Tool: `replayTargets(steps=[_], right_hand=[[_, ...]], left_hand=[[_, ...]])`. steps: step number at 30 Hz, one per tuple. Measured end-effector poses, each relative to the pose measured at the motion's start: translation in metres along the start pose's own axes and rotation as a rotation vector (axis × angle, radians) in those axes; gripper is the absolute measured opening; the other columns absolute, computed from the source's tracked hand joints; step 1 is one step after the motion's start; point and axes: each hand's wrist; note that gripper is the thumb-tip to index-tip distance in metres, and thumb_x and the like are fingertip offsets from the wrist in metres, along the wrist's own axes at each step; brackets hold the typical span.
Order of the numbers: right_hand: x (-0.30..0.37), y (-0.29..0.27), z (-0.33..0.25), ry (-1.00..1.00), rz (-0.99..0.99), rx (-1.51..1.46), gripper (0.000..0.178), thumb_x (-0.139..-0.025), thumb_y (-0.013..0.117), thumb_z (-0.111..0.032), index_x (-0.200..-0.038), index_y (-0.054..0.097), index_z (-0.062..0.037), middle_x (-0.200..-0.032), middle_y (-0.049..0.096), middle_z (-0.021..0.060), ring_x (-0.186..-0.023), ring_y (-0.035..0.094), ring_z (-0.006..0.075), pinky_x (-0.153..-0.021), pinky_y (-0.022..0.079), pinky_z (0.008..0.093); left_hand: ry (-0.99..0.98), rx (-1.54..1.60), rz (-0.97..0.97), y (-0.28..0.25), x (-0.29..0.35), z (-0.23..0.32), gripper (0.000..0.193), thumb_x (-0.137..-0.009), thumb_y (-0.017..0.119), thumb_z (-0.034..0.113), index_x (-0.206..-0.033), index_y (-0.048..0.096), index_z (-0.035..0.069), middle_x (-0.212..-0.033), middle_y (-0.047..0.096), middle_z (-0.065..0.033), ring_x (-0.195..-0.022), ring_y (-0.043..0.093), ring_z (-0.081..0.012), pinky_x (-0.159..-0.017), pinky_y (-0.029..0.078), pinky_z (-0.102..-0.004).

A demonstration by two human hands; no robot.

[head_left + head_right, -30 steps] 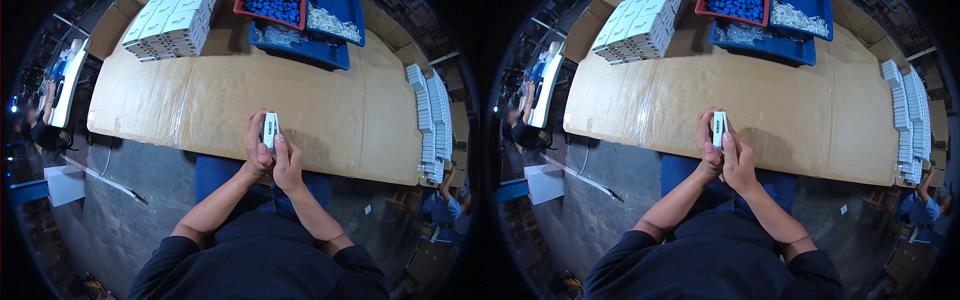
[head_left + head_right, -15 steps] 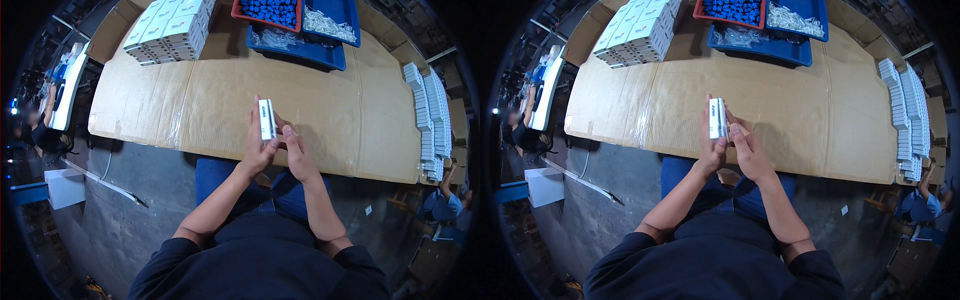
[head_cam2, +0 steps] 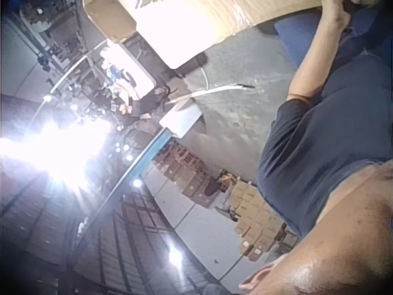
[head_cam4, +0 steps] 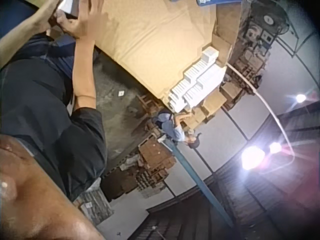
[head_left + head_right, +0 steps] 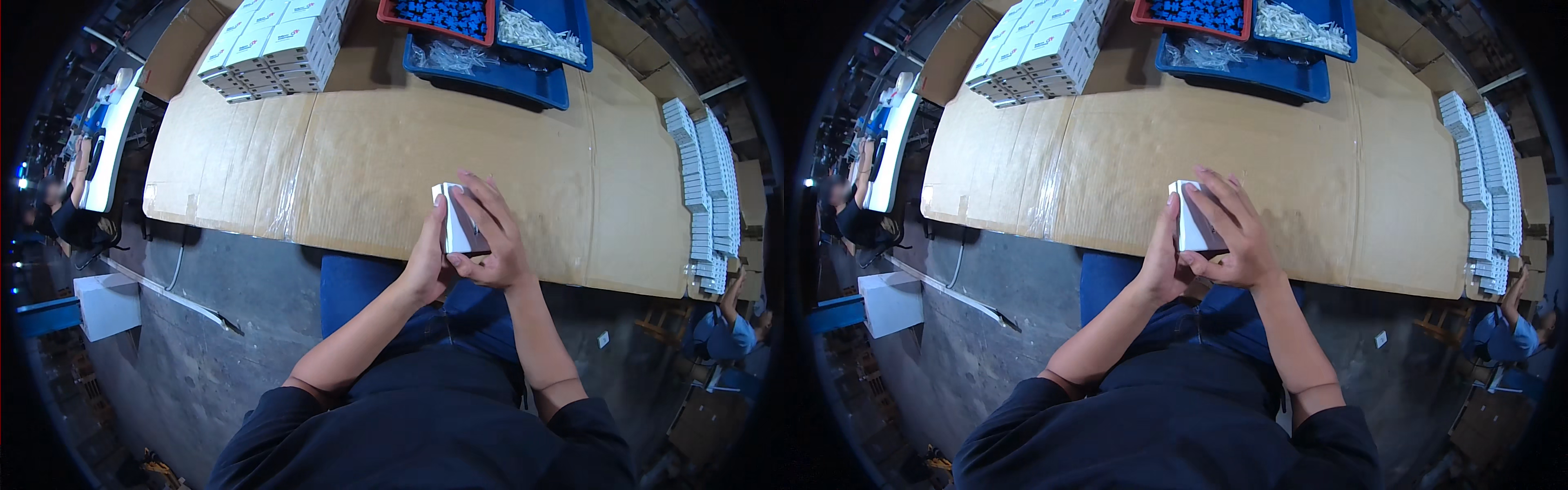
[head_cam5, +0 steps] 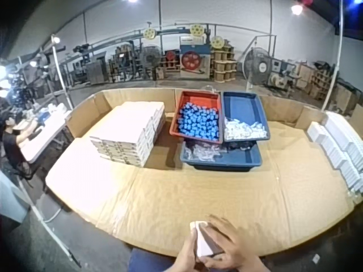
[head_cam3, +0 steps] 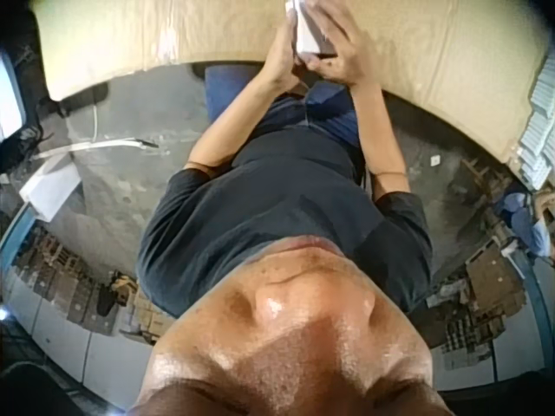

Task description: Manually assembling electronic components into small white plastic housings at a workbench.

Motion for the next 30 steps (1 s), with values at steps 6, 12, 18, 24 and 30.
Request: replayTargets(steps=[6,12,18,24,30], right_hand=[[0.002,0.014,0.013,-0.052,0.098,-0.078,0.079,-0.094,0.06,-0.061,-0.136,0.06,0.0061,-0.138,0.06,0.0267,-0.124,0.06,0.0459,-0.107,0.048,0.0498],[0.008,0.027,0.013,-0.053,0.154,-0.132,0.075,-0.101,0.052,-0.056,-0.136,0.059,0.01,-0.136,0.059,0.0307,-0.124,0.061,0.0462,-0.105,0.05,0.0487],[0.017,0.036,0.018,0.06,0.175,-0.201,0.082,-0.103,0.042,-0.063,-0.138,0.058,0.0095,-0.138,0.06,0.0288,-0.126,0.061,0.0418,-0.105,0.05,0.0446],[0.027,0.042,-0.002,0.575,0.366,-0.802,0.095,-0.101,0.022,-0.075,-0.147,0.051,0.0034,-0.142,0.059,0.0174,-0.126,0.061,0.0279,-0.107,0.046,0.0383],[0.004,0.03,-0.001,0.405,0.222,-0.652,0.063,-0.104,0.05,-0.041,-0.149,0.048,0.0034,-0.156,0.047,0.0197,-0.146,0.043,0.0316,-0.122,0.03,0.0411]], left_hand=[[0.038,0.006,-0.039,0.001,-0.001,-0.003,0.071,-0.105,0.038,0.066,-0.145,0.045,0.009,-0.125,0.062,-0.0112,-0.111,0.065,-0.0211,-0.09,0.058,-0.0358],[0.046,-0.052,-0.033,-0.013,-0.005,-0.009,0.067,-0.105,0.038,0.066,-0.136,0.051,0.008,-0.114,0.065,-0.0084,-0.1,0.067,-0.0192,-0.084,0.057,-0.0343],[0.053,-0.129,-0.018,-0.019,-0.013,-0.013,0.068,-0.105,0.037,0.066,-0.136,0.051,0.006,-0.12,0.062,-0.009,-0.109,0.063,-0.0186,-0.096,0.052,-0.0357],[0.621,-0.729,0.0,-0.013,-0.021,-0.028,0.072,-0.108,0.049,0.036,-0.161,0.018,-0.003,-0.147,0.04,-0.0172,-0.139,0.043,-0.0265,-0.117,0.037,-0.04],[0.445,-0.203,0.102,-0.011,-0.02,-0.01,0.069,-0.109,0.051,0.029,-0.164,0.015,0.007,-0.14,0.047,-0.0132,-0.124,0.055,-0.0212,-0.105,0.047,-0.0373]])
Point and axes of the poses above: each hand's wrist, its own x-axis away from the middle knuckle, its own y-axis out of the palm, z = x × y
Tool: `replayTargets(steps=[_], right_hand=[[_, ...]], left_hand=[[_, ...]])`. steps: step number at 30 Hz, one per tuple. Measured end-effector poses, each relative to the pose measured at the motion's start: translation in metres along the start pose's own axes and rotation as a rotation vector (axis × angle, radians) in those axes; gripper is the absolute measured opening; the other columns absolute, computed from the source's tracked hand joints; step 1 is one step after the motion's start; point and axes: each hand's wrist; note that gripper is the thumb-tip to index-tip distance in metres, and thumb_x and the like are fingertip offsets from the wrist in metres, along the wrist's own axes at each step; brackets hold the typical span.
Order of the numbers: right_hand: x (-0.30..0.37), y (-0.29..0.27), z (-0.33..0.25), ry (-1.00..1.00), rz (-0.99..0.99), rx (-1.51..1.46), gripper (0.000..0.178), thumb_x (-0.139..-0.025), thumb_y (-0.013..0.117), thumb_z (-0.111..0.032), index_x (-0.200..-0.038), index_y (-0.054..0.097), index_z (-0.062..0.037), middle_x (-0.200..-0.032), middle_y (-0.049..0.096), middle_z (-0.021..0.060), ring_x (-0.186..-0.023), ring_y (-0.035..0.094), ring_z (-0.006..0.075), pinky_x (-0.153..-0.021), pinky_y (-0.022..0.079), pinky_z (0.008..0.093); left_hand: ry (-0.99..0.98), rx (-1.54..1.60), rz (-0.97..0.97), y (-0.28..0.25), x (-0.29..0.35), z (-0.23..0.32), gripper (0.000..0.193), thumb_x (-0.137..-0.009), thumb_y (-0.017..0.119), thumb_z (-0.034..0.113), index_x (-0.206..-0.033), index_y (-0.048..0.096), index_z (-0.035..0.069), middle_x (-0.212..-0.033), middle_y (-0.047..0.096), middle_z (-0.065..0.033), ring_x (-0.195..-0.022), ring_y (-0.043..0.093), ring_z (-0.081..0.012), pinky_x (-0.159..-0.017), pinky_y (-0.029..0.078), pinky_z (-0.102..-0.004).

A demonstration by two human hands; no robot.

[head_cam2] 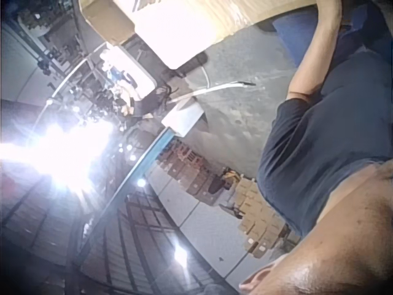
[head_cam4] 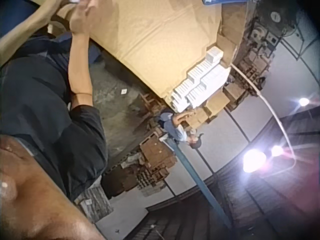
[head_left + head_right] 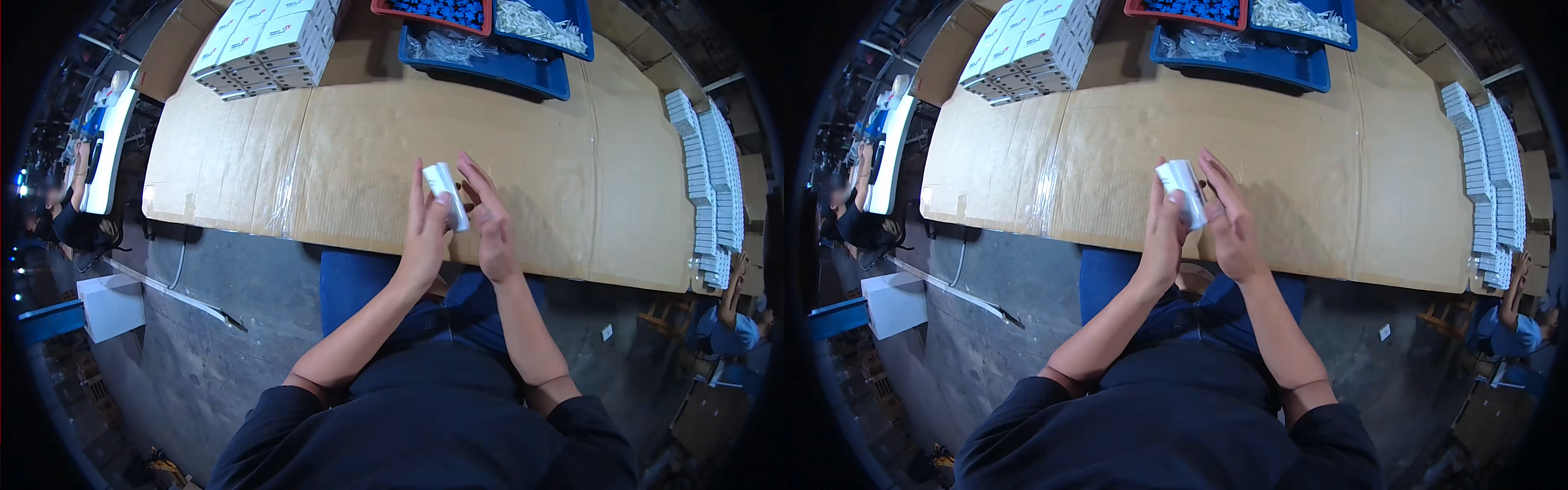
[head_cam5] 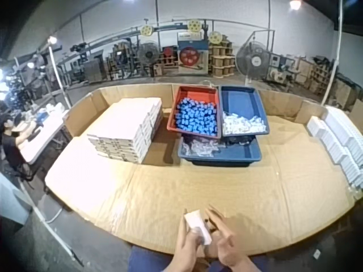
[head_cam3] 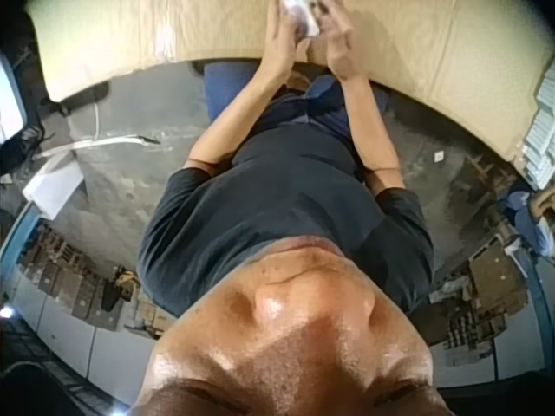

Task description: Manually assembling electronic components into small white plastic housings at a workbench.

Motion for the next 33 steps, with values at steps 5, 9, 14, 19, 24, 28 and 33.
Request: replayTargets(steps=[5,9,14,19,24,28,33], right_hand=[[0.01,-0.008,0.003,-0.076,-0.159,0.227,0.062,-0.09,0.061,-0.019,-0.146,0.052,0.0052,-0.153,0.05,0.0221,-0.144,0.047,0.034,-0.119,0.036,0.044],[0.013,-0.009,0.013,-0.159,-0.091,0.4,0.053,-0.094,0.059,-0.02,-0.139,0.057,0.0073,-0.146,0.056,0.0244,-0.135,0.056,0.0374,-0.113,0.043,0.0427],[0.014,-0.002,0.015,-0.256,-0.047,0.51,0.046,-0.098,0.055,-0.014,-0.137,0.057,0.0096,-0.14,0.061,0.0248,-0.121,0.066,0.0386,-0.101,0.054,0.0411],[0.019,0.005,0.027,-0.327,0.003,0.651,0.042,-0.097,0.05,-0.004,-0.136,0.058,0.0106,-0.133,0.066,0.0242,-0.109,0.071,0.038,-0.091,0.06,0.0413],[0.02,0.008,0.03,-0.323,0.026,0.66,0.041,-0.098,0.05,-0.005,-0.135,0.059,0.0105,-0.128,0.068,0.0234,-0.106,0.073,0.0368,-0.089,0.061,0.0408],[0.021,0.008,0.031,-0.324,0.054,0.673,0.04,-0.1,0.049,-0.009,-0.134,0.059,0.0099,-0.126,0.07,0.0226,-0.104,0.074,0.0362,-0.086,0.061,0.0403],[0.018,0.008,0.021,-0.238,-0.031,0.543,0.041,-0.102,0.049,-0.013,-0.135,0.059,0.0087,-0.136,0.064,0.0251,-0.118,0.067,0.0367,-0.1,0.055,0.0415]], left_hand=[[-0.084,-0.024,-0.036,-0.011,-0.005,0.0,0.054,-0.111,0.038,0.041,-0.155,0.033,0.01,-0.126,0.056,-0.0067,-0.114,0.06,-0.0135,-0.093,0.054,-0.0325],[-0.082,-0.123,-0.024,0.001,0.0,0.002,0.055,-0.111,0.041,0.044,-0.155,0.035,0.011,-0.123,0.056,-0.0034,-0.107,0.058,-0.0106,-0.087,0.053,-0.0282],[-0.087,-0.123,0.018,0.004,0.001,-0.001,0.054,-0.11,0.044,0.048,-0.148,0.045,0.01,-0.112,0.057,-0.0015,-0.096,0.056,-0.0077,-0.083,0.05,-0.0261],[-0.056,-0.162,0.069,0.003,0.0,-0.009,0.047,-0.11,0.044,0.049,-0.131,0.054,0.009,-0.095,0.054,0.0024,-0.082,0.051,-0.0051,-0.071,0.045,-0.023],[-0.03,-0.196,0.086,0.005,0.001,-0.009,0.043,-0.11,0.044,0.049,-0.12,0.056,0.009,-0.085,0.05,0.0048,-0.073,0.045,-0.0039,-0.063,0.038,-0.022],[-0.032,-0.173,0.077,0.004,0.002,-0.01,0.043,-0.11,0.044,0.048,-0.12,0.056,0.009,-0.089,0.051,0.0037,-0.076,0.047,-0.0043,-0.065,0.041,-0.0223],[-0.053,-0.17,0.05,-0.01,-0.001,-0.012,0.043,-0.11,0.042,0.045,-0.129,0.053,0.007,-0.1,0.056,0.0001,-0.087,0.054,-0.0069,-0.075,0.047,-0.024]])
Point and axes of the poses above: each hand's wrist, its own x-axis away from the middle knuckle, its own y-axis out of the palm, z = x × y
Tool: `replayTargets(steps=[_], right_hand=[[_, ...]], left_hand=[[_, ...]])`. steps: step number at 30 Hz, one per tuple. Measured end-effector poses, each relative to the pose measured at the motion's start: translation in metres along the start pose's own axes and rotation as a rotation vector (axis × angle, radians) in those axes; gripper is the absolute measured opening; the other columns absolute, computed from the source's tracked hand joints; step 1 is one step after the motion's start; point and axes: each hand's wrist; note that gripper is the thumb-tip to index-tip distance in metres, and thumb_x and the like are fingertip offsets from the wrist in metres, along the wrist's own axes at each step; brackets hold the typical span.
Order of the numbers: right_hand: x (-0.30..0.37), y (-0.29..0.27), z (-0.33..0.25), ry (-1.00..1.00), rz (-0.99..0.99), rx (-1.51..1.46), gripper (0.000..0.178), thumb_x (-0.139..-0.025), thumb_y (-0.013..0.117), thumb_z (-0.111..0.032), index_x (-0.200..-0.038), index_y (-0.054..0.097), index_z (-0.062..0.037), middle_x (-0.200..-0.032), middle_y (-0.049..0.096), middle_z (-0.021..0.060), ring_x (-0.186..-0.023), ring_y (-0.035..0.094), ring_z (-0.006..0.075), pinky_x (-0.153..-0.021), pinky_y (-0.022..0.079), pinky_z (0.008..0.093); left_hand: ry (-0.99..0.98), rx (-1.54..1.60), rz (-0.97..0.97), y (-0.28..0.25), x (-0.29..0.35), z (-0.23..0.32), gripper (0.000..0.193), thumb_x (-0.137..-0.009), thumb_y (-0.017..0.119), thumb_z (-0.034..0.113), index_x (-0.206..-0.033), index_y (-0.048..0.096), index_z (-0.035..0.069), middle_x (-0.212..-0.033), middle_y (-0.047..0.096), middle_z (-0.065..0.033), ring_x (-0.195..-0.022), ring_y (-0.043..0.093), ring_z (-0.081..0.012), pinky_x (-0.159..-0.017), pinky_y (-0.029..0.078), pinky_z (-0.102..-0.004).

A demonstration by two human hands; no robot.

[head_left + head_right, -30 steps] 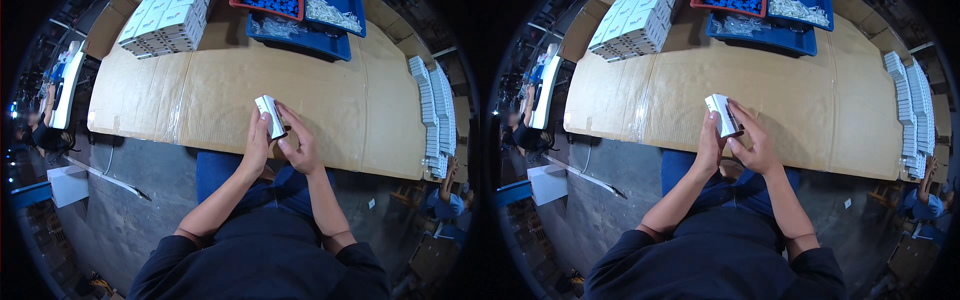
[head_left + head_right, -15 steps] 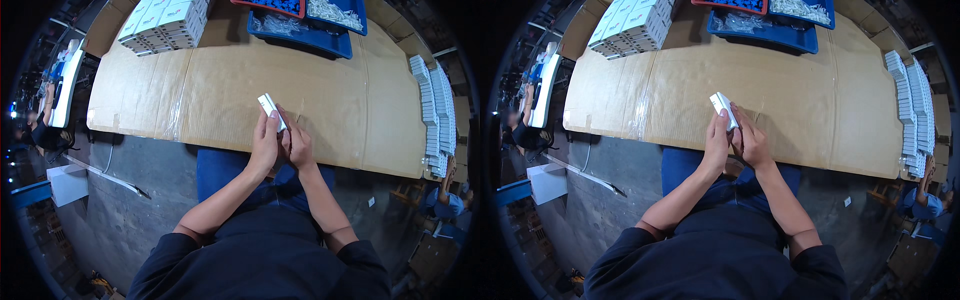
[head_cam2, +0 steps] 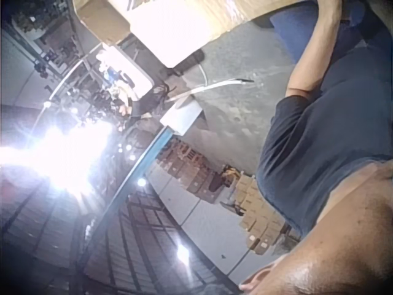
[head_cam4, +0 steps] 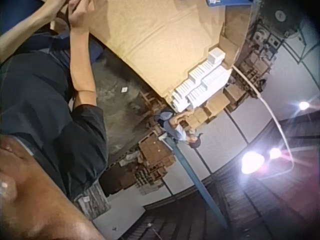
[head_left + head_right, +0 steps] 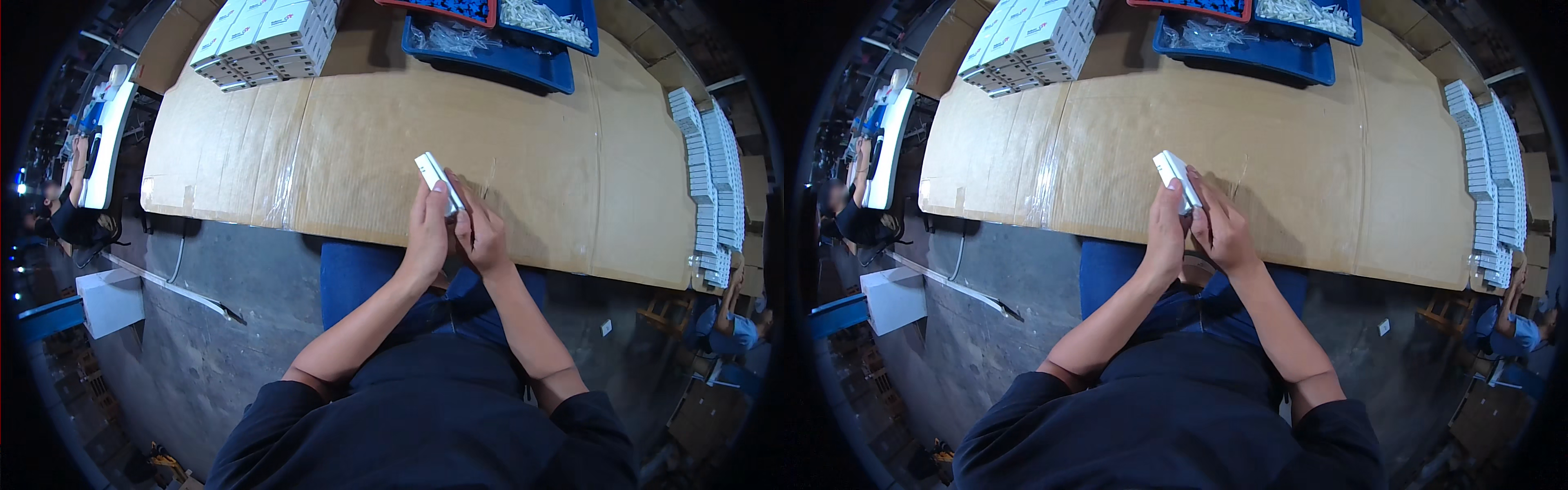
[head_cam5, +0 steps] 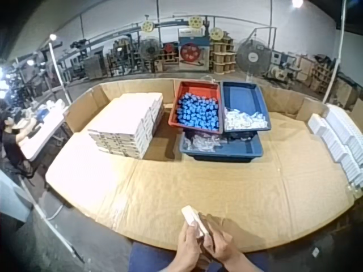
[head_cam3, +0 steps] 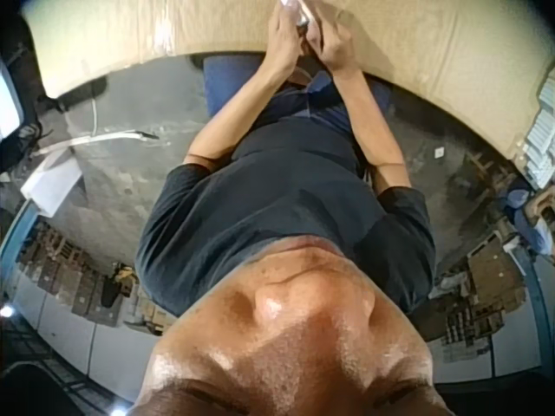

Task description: Manually assembling electronic components into small white plastic housings at a workbench.

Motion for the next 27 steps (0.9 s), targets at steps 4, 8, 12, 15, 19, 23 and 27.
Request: replayTargets(steps=[4,8,12,15,19,23,27], right_hand=[[-0.004,-0.011,0.006,0.107,-0.088,-0.413,0.045,-0.102,0.053,-0.018,-0.139,0.057,0.0076,-0.148,0.055,0.0234,-0.136,0.056,0.0329,-0.113,0.043,0.0417],[-0.015,-0.018,-0.007,0.383,0.007,-0.704,0.06,-0.103,0.061,-0.036,-0.147,0.05,0.0045,-0.145,0.058,0.0171,-0.134,0.056,0.0279,-0.113,0.043,0.0398],[-0.016,-0.018,-0.006,0.373,0.008,-0.634,0.065,-0.1,0.07,-0.036,-0.148,0.049,0.0022,-0.145,0.057,0.016,-0.131,0.058,0.0258,-0.112,0.044,0.0384],[-0.015,-0.022,-0.007,0.405,0.02,-0.675,0.067,-0.097,0.073,-0.035,-0.148,0.05,0.0021,-0.146,0.056,0.0166,-0.132,0.057,0.0258,-0.114,0.043,0.0393],[-0.015,-0.023,-0.01,0.219,0.03,-0.536,0.066,-0.095,0.076,-0.032,-0.146,0.052,0.002,-0.147,0.056,0.0181,-0.135,0.055,0.0283,-0.115,0.042,0.0395],[-0.013,-0.026,-0.007,0.099,-0.082,-0.322,0.066,-0.093,0.076,-0.029,-0.146,0.052,0.0021,-0.151,0.053,0.0203,-0.14,0.051,0.0336,-0.116,0.041,0.0413],[-0.006,-0.022,0.001,-0.005,-0.092,-0.166,0.066,-0.096,0.071,-0.029,-0.15,0.048,0.0019,-0.154,0.049,0.0224,-0.142,0.049,0.0372,-0.115,0.042,0.0413]], left_hand=[[0.075,0.064,-0.062,-0.011,-0.009,0.006,0.045,-0.106,0.047,0.017,-0.149,0.042,0.004,-0.12,0.058,-0.0063,-0.112,0.056,-0.0139,-0.1,0.045,-0.031],[0.288,-0.169,-0.238,-0.016,-0.011,0.013,0.095,-0.093,0.058,0.008,-0.167,0.0,0.011,-0.154,0.04,-0.0197,-0.138,0.048,-0.0267,-0.116,0.036,-0.039],[0.372,-0.311,-0.353,-0.02,-0.011,0.009,0.091,-0.094,0.059,0.014,-0.167,0.004,0.009,-0.163,0.029,-0.021,-0.145,0.041,-0.0319,-0.118,0.035,-0.042],[0.256,-0.198,-0.346,-0.015,-0.009,0.013,0.084,-0.1,0.056,0.026,-0.166,0.008,0.006,-0.161,0.033,-0.0192,-0.142,0.045,-0.0304,-0.115,0.039,-0.0415],[-0.219,0.069,-0.294,-0.021,-0.009,0.024,0.07,-0.108,0.047,0.047,-0.159,0.031,0.002,-0.14,0.056,-0.0133,-0.122,0.06,-0.0222,-0.1,0.05,-0.0363],[-0.248,-0.068,-0.226,-0.017,-0.005,0.037,0.059,-0.109,0.046,0.045,-0.148,0.048,0.001,-0.122,0.063,-0.0081,-0.106,0.064,-0.0157,-0.091,0.053,-0.0329],[-0.243,-0.034,-0.219,-0.018,-0.007,0.03,0.053,-0.109,0.046,0.043,-0.141,0.054,0.001,-0.119,0.064,-0.0071,-0.104,0.062,-0.0135,-0.093,0.051,-0.0304]])
Point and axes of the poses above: each hand's wrist, its own x-axis away from the middle knuckle, its own y-axis out of the palm, z = x × y
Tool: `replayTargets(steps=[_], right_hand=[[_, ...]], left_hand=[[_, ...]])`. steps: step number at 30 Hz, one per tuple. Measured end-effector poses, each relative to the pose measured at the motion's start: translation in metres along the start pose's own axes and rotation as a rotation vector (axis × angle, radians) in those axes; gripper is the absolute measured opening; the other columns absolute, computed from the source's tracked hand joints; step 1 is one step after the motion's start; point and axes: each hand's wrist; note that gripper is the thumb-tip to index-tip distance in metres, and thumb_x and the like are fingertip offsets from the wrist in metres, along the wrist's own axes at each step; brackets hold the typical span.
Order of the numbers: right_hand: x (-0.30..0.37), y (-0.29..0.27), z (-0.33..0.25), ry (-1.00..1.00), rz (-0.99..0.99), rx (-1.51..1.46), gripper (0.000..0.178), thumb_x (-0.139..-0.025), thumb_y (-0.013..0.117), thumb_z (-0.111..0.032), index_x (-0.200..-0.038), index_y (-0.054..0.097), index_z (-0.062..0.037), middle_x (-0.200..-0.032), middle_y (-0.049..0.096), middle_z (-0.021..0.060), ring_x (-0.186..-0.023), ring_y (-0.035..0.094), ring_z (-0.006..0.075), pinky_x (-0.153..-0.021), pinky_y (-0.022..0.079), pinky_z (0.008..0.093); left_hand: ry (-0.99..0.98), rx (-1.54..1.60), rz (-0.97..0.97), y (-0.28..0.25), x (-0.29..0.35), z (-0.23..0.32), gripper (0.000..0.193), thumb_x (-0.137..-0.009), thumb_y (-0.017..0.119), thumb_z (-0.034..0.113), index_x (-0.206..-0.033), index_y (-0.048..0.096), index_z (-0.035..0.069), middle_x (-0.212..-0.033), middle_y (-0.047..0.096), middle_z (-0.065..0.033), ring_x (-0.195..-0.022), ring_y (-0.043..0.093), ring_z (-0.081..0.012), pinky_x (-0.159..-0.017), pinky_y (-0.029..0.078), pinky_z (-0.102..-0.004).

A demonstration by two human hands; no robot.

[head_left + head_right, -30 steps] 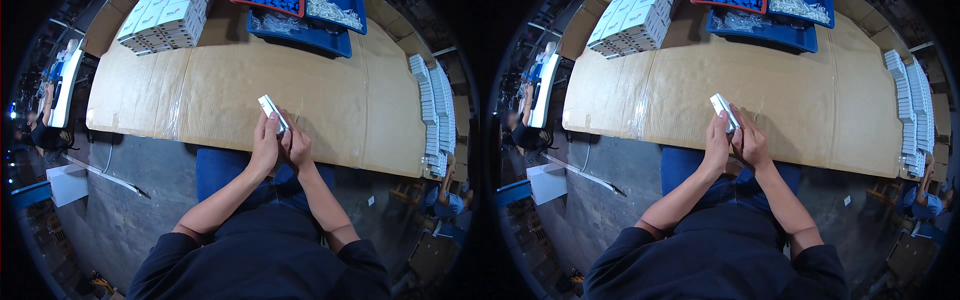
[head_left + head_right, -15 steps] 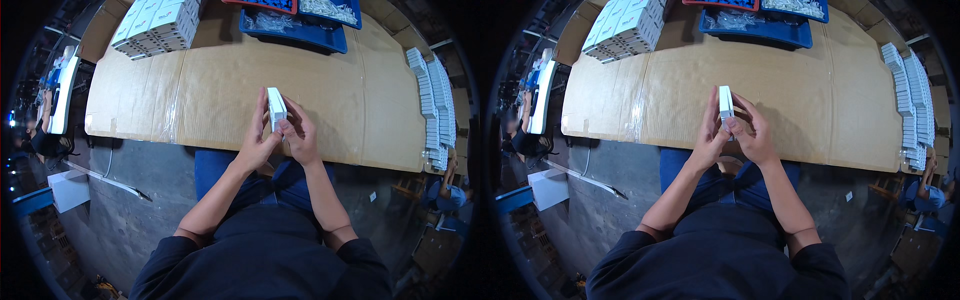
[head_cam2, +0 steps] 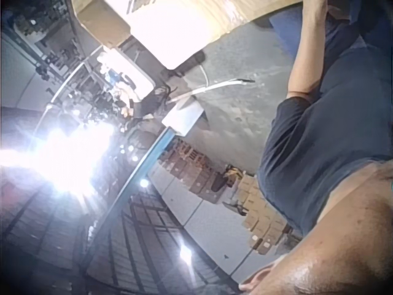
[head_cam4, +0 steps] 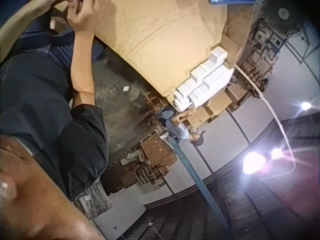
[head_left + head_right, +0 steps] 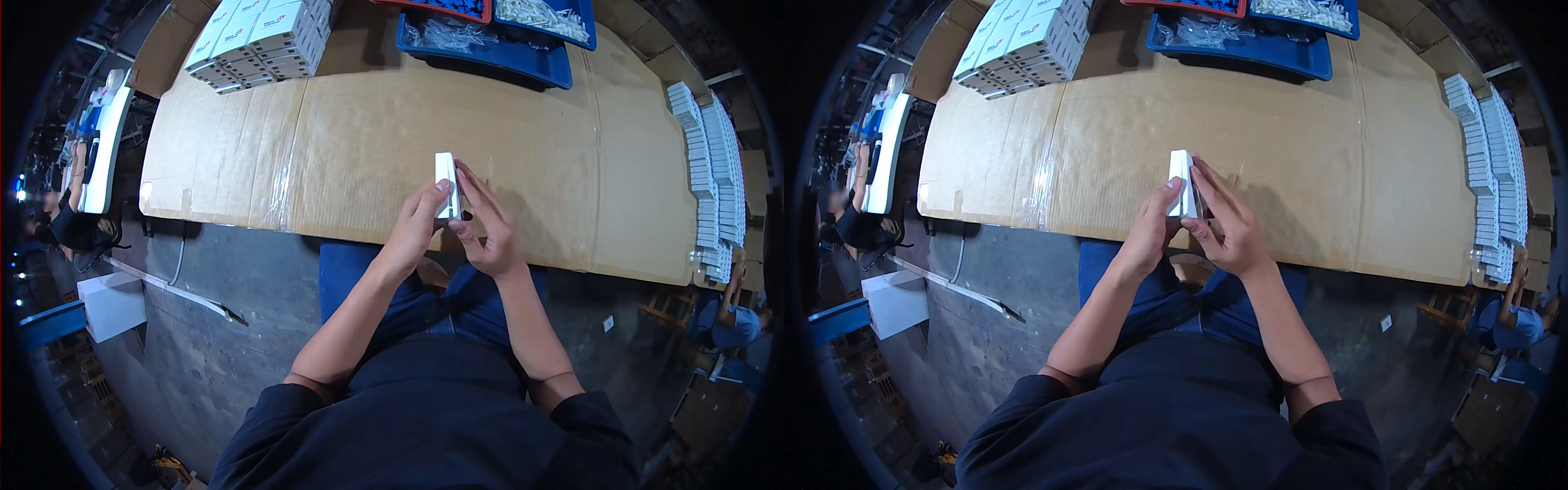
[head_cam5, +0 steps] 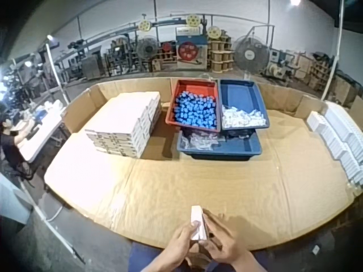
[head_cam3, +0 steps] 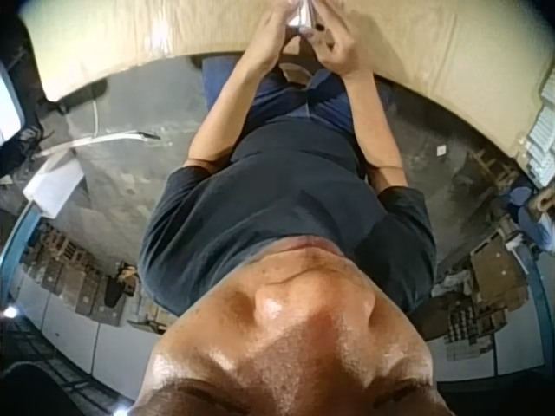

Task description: Manually assembling electronic components into small white plastic housings at a workbench.

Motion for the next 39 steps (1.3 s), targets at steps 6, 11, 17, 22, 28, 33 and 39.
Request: replayTargets(steps=[6,11,17,22,28,33,39], right_hand=[[-0.001,0.008,-0.003,0.051,-0.006,-0.127,0.066,-0.1,0.066,-0.035,-0.15,0.048,0.0034,-0.157,0.045,0.0239,-0.144,0.047,0.0366,-0.114,0.042,0.0409],[-0.004,0.001,-0.003,0.061,0.033,-0.232,0.066,-0.098,0.07,-0.039,-0.146,0.054,0.0027,-0.156,0.046,0.0211,-0.144,0.047,0.0311,-0.112,0.044,0.0427],[-0.005,0.013,-0.015,0.384,0.066,-0.314,0.056,-0.095,0.074,-0.021,-0.145,0.056,-0.0024,-0.154,0.049,0.016,-0.141,0.05,0.0282,-0.111,0.047,0.0414],[0.008,0.026,-0.016,0.292,0.022,-0.265,0.056,-0.099,0.065,-0.015,-0.15,0.05,-0.0029,-0.155,0.049,0.0179,-0.14,0.052,0.0321,-0.112,0.047,0.0406],[0.021,0.034,-0.016,0.179,0.004,-0.116,0.053,-0.105,0.049,-0.016,-0.155,0.041,-0.0002,-0.155,0.048,0.0237,-0.133,0.057,0.0406,-0.106,0.05,0.0399],[0.022,0.037,-0.019,0.131,0.016,-0.155,0.053,-0.105,0.044,-0.013,-0.156,0.039,-0.0001,-0.157,0.044,0.0245,-0.135,0.056,0.0415,-0.107,0.049,0.04],[0.017,0.038,-0.011,0.089,0.106,-0.375,0.05,-0.109,0.046,-0.025,-0.153,0.044,0.0002,-0.153,0.05,0.0204,-0.134,0.058,0.0314,-0.109,0.047,0.0413]], left_hand=[[0.049,0.04,0.046,-0.002,0.0,-0.006,0.049,-0.109,0.047,0.036,-0.143,0.051,0.001,-0.119,0.064,-0.0068,-0.105,0.06,-0.0133,-0.096,0.047,-0.0298],[0.34,-0.066,0.037,0.006,0.003,-0.003,0.053,-0.106,0.049,0.024,-0.153,0.04,0.002,-0.132,0.057,-0.0105,-0.117,0.055,-0.0173,-0.106,0.042,-0.0323],[0.515,-0.093,0.032,0.006,0.0,-0.01,0.053,-0.107,0.048,0.016,-0.156,0.032,0.007,-0.143,0.047,-0.0129,-0.129,0.047,-0.0212,-0.111,0.037,-0.0353],[0.63,-0.226,0.116,0.004,-0.006,-0.016,0.069,-0.107,0.041,0.058,-0.151,0.038,0.005,-0.147,0.049,-0.0161,-0.137,0.046,-0.0246,-0.116,0.034,-0.0366],[0.613,-0.256,0.134,0.008,0.005,-0.015,0.075,-0.105,0.041,0.062,-0.149,0.04,0.002,-0.145,0.049,-0.017,-0.139,0.045,-0.0254,-0.117,0.034,-0.038],[0.718,-0.328,0.154,0.005,0.004,-0.019,0.077,-0.105,0.04,0.064,-0.149,0.04,0.001,-0.149,0.046,-0.0193,-0.142,0.042,-0.0287,-0.119,0.031,-0.0412],[0.822,-0.393,0.143,0.008,0.004,-0.018,0.082,-0.102,0.042,0.067,-0.149,0.036,0.0,-0.152,0.044,-0.022,-0.145,0.04,-0.0315,-0.12,0.029,-0.0443]])
Point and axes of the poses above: each hand's wrist, its own x-axis away from the middle knuckle, its own y-axis out of the palm, z = x × y
